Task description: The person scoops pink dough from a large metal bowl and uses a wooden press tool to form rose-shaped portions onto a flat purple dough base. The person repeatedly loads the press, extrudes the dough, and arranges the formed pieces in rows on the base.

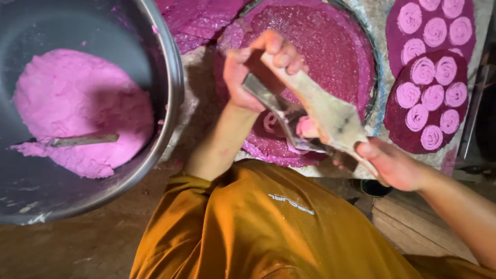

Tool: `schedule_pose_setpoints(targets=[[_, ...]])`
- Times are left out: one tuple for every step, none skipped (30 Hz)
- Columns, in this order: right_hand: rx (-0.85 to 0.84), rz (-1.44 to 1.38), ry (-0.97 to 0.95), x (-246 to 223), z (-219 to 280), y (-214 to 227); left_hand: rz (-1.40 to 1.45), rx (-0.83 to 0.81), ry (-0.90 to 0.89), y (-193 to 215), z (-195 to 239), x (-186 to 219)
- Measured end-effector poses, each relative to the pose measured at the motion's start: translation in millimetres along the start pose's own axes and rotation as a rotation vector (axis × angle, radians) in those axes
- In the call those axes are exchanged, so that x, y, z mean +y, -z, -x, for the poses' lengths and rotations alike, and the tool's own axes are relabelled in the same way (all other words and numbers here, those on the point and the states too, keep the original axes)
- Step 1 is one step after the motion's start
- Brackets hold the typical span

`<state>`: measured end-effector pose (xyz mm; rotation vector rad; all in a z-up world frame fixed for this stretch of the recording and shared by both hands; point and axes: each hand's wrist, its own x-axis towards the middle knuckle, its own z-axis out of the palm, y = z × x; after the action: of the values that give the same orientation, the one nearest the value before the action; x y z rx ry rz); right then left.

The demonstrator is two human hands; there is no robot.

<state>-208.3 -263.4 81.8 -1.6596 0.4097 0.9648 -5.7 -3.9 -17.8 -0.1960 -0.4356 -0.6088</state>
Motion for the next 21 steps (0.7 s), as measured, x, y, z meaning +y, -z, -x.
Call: schedule_pose_setpoints(targets=[[0.04,0.037,-0.022,-2,5,5,-0.011,-0.011,0.002,1,-4,-5],[0.08,0.074,-0.043,-3,9,9,-0.021,-0.022,0.003,2,-11,-9],[0.076,0.067,-0.02,-4,8,12,-0.032,-0.035,0.007,4,-17,-9],[0.073,0.06,0.002,-4,5,13,-0.045,-0.048,-0.002,5,-23,-7],[0.073,0.053,0.027,-3,3,14,-0.058,-0.063,-0.007,6,-30,-3],[0.077,0.108,0.083,-2,-2,12,-0.073,-0.068,-0.009,5,-32,1],[0.08,0.162,0.139,0,-12,8,-0.089,-0.071,-0.008,3,-34,6],[0.083,0.216,0.195,0,-17,6,-0.108,-0.064,-0.004,0,-32,13],[0.061,0.136,0.147,1,-18,2,-0.128,-0.054,0.001,-4,-29,19],[0.038,0.056,0.1,3,-20,-3,-0.127,-0.039,0.014,-7,-24,24],[0.012,-0.025,0.05,4,-20,-8,-0.125,-0.02,0.026,-10,-19,26],[0.003,-0.04,0.063,5,-17,-11,-0.122,-0.001,0.038,-12,-14,26],[-0.008,-0.053,0.075,5,-11,-12,-0.107,0.011,0.028,-14,-9,23],[-0.018,-0.065,0.087,4,-5,-13,-0.092,0.023,0.019,-15,-6,18],[-0.002,-0.033,0.077,2,0,-11,-0.077,0.032,0.006,-14,-6,11],[0.014,-0.001,0.067,-1,6,-7,-0.056,0.031,0.001,-13,-8,5],[0.032,0.034,0.058,-4,11,-2,-0.034,0.027,-0.005,-12,-12,-2],[0.059,0.079,0.053,-7,13,2,-0.012,0.022,-0.012,-10,-17,-8],[0.087,0.123,0.048,-10,13,7,-0.018,0.002,-0.019,-7,-24,-10],[0.114,0.167,0.043,-12,10,10,-0.024,-0.019,-0.026,-4,-32,-11],[0.131,0.19,0.097,-13,5,11,-0.028,-0.038,-0.031,-1,-39,-10]])
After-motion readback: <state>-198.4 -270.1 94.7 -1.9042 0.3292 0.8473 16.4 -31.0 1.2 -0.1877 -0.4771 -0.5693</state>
